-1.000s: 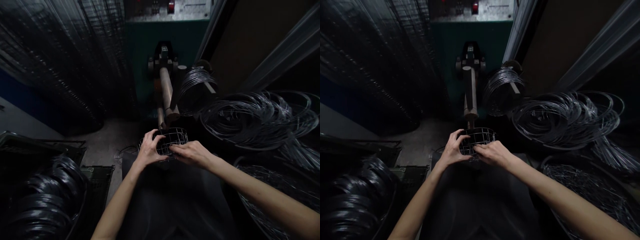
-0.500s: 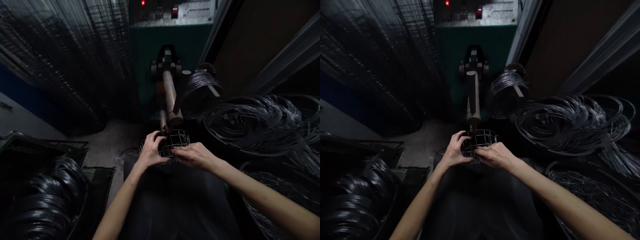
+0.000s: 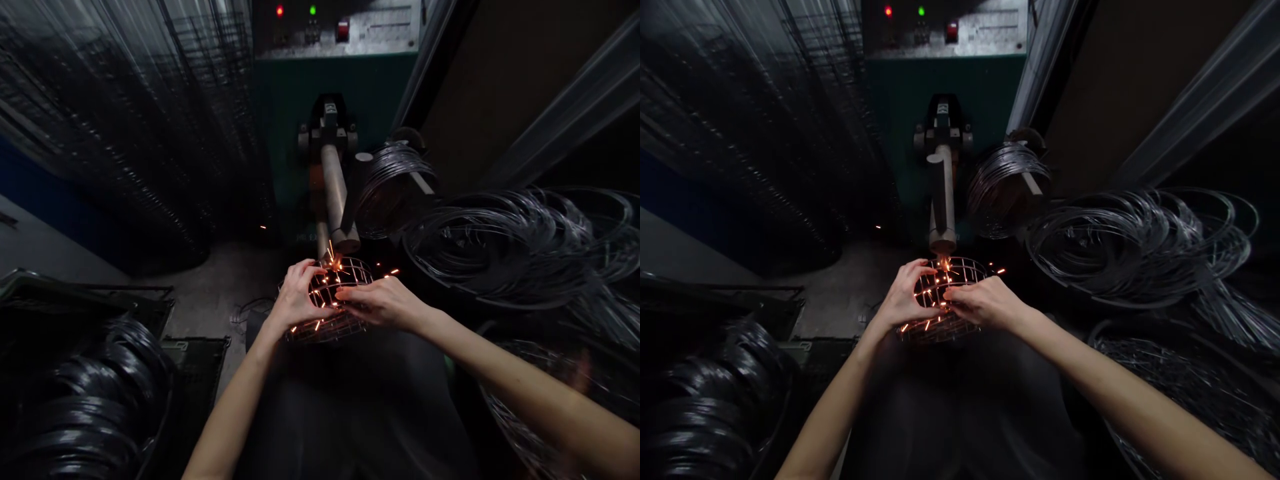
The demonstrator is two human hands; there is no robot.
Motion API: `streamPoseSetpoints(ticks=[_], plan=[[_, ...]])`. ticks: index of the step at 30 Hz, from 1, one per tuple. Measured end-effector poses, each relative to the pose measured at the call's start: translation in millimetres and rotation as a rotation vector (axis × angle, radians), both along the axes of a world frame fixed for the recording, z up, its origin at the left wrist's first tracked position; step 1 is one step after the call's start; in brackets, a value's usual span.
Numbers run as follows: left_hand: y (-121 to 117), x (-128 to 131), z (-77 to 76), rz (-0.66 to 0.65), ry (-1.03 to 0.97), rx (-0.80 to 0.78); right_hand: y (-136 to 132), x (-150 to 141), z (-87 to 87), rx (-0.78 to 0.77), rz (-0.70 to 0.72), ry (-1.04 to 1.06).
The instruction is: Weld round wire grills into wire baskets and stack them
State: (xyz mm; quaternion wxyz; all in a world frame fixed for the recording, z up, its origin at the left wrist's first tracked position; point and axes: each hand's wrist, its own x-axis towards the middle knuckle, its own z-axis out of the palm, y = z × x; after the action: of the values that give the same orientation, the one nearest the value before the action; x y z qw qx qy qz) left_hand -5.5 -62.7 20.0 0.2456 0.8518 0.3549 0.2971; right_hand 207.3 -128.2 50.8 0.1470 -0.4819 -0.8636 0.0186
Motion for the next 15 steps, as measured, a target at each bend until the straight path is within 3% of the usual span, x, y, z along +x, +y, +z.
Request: streamPoseSetpoints(ticks=[4,10,15], plan=[[1.6,0.5,10.1,0.006,0.003,-0.031,1.0,3.0,3.1,-0.019,0.077,0.006],[23.6,5.7,13.3,0.072,0.010,-0.067,19.7,6.1,-6.7,0.057,-0.033,-0.004],[33.6,5.6,5.7,0.090,-0.038,-0.081,18.1,4.6,-22.3,0.129,-0.125,0.175]])
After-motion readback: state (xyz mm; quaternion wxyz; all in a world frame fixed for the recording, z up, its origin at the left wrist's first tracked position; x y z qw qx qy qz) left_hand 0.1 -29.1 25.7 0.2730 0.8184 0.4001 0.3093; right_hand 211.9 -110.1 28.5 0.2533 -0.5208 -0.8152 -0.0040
